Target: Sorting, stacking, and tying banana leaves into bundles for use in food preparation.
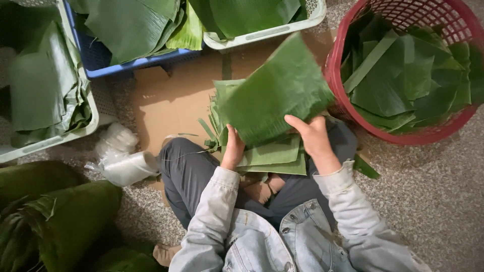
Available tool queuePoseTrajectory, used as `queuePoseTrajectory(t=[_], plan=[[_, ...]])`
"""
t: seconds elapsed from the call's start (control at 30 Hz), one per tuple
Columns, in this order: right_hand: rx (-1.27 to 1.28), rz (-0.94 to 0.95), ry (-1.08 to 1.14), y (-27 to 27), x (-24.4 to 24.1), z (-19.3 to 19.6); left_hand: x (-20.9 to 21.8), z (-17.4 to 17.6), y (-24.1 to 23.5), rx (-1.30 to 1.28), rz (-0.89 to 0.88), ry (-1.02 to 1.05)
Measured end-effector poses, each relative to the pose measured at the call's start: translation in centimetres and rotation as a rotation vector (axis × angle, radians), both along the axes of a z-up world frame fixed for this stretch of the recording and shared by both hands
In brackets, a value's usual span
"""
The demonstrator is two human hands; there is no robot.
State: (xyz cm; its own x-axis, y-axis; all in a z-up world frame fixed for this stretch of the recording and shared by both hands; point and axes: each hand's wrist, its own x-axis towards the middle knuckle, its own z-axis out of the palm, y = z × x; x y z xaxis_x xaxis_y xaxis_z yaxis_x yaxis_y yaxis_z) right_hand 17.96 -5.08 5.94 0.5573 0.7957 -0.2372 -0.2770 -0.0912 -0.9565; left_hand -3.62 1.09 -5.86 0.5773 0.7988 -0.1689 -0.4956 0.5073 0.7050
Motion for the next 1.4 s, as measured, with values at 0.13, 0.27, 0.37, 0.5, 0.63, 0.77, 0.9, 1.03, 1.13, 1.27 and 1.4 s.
queuePoseTrajectory(t=[0.13,0.27,0.37,0.5,0.63,0.77,0.9,1.03,1.13,1.27,1.4], plan=[[0.182,0.247,-0.027,0.2,2.7,1.4,1.1,4.2,0.0,0.113,-0.010,-0.002],[-0.033,0.795,-0.168,3.0,5.9,2.4,0.4,1.3,0.8,0.098,-0.040,0.013],[-0.008,0.998,-0.357,7.1,5.2,1.6,0.9,3.7,-0.1,-0.445,0.176,-0.050],[-0.244,1.193,-0.495,12.6,5.7,-5.8,0.5,5.4,0.2,-0.325,0.172,-0.120],[-0.537,1.281,-1.062,15.2,4.4,-5.7,0.3,5.3,0.3,-0.059,0.184,-0.107],[-0.525,1.172,-1.226,15.3,3.3,-4.6,0.4,3.4,0.4,0.056,0.245,0.234],[-0.519,1.097,-1.025,14.5,5.8,-4.5,1.0,-0.4,0.3,-0.020,0.434,0.340],[-0.452,1.147,-0.617,12.9,10.4,-3.4,1.5,-1.1,-0.1,-0.069,0.538,0.362],[-0.352,1.045,-0.387,11.3,11.8,-4.3,1.7,-3.3,-0.2,-0.070,0.573,0.375],[-0.174,0.798,-0.359,9.6,9.8,-8.1,1.7,-2.0,-0.2,-0.041,0.666,0.432],[-0.260,0.741,-0.642,8.0,8.0,-10.0,1.4,0.9,-1.2,-0.093,0.666,0.586]])
